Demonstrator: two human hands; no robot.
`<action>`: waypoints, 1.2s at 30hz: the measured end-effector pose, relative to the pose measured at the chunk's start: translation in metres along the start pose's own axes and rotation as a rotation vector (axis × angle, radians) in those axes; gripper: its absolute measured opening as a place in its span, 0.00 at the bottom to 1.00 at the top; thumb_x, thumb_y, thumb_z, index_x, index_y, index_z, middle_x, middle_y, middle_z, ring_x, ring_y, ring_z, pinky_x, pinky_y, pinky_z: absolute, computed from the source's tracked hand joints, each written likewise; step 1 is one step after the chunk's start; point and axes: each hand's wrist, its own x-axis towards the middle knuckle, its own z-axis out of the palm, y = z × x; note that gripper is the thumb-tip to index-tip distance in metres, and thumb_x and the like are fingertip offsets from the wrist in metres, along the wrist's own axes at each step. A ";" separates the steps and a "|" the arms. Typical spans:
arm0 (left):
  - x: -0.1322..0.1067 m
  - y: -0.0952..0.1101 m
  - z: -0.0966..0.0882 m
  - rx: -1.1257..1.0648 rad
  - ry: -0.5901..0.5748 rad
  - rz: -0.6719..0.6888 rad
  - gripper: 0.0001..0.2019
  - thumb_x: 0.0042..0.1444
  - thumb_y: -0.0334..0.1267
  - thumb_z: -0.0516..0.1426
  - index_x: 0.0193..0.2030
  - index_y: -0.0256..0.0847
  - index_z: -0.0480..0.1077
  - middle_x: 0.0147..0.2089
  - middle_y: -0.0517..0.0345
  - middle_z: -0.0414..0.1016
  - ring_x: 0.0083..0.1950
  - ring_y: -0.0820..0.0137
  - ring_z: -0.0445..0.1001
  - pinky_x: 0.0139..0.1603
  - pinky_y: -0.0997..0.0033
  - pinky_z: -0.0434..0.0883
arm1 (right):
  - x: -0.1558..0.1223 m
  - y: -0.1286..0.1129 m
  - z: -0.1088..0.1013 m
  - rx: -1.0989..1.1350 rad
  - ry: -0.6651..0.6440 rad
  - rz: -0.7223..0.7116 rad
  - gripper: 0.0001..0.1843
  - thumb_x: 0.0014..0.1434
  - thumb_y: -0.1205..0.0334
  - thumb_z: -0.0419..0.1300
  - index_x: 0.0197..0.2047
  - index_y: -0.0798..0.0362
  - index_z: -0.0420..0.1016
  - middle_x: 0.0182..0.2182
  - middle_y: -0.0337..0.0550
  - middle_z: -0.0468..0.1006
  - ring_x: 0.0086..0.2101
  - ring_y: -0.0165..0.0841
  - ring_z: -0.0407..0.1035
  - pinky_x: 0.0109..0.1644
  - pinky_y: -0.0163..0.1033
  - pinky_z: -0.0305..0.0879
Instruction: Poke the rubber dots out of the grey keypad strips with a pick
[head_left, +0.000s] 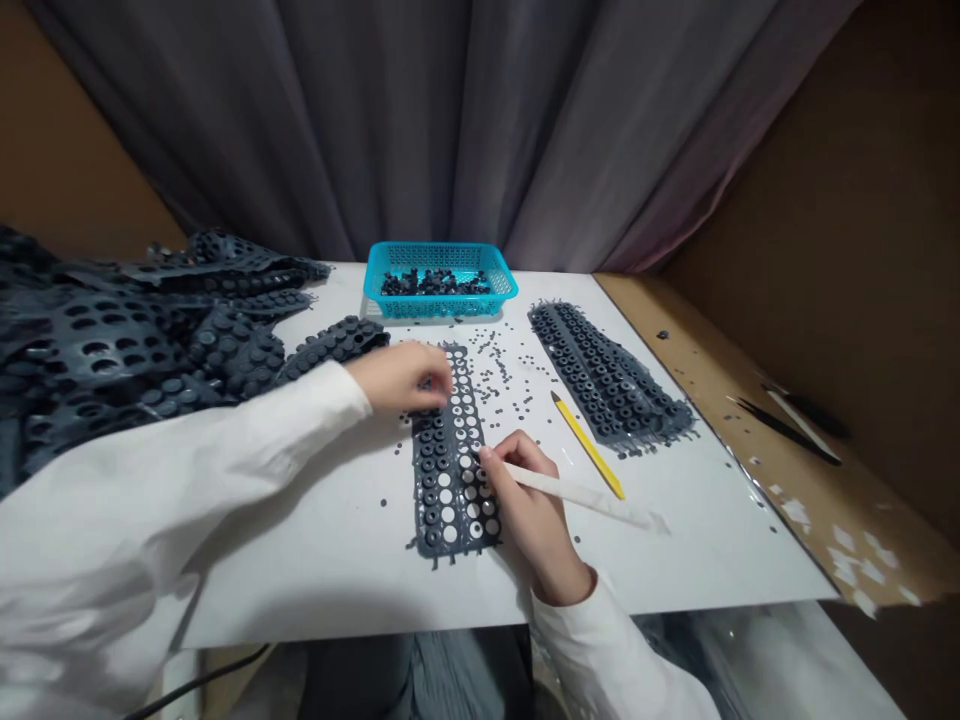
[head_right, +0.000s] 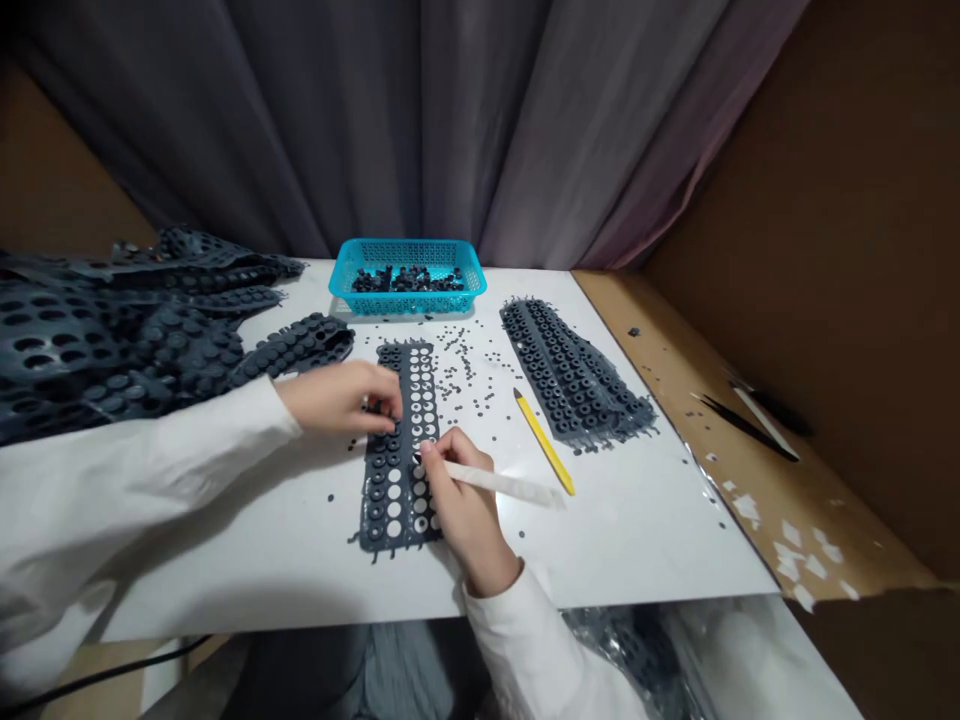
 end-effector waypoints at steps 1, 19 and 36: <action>-0.014 0.010 0.008 0.014 -0.169 0.119 0.04 0.47 0.36 0.63 0.32 0.41 0.75 0.33 0.60 0.74 0.34 0.72 0.71 0.38 0.75 0.67 | 0.000 0.000 0.001 0.000 -0.040 0.023 0.17 0.60 0.52 0.57 0.25 0.52 0.63 0.19 0.33 0.65 0.23 0.27 0.59 0.29 0.33 0.56; -0.062 0.027 0.058 -0.035 -0.073 -0.056 0.06 0.50 0.36 0.60 0.36 0.39 0.75 0.33 0.58 0.71 0.35 0.69 0.71 0.37 0.71 0.67 | 0.045 -0.005 0.022 -0.250 -0.266 -0.082 0.20 0.62 0.58 0.50 0.19 0.52 0.60 0.14 0.33 0.62 0.20 0.28 0.59 0.28 0.33 0.55; -0.065 0.027 0.064 0.052 -0.065 -0.049 0.06 0.53 0.38 0.56 0.36 0.42 0.73 0.37 0.57 0.72 0.42 0.64 0.72 0.42 0.67 0.68 | 0.042 -0.011 0.021 -0.349 -0.306 -0.135 0.19 0.64 0.60 0.48 0.21 0.52 0.60 0.19 0.35 0.62 0.23 0.29 0.59 0.30 0.34 0.53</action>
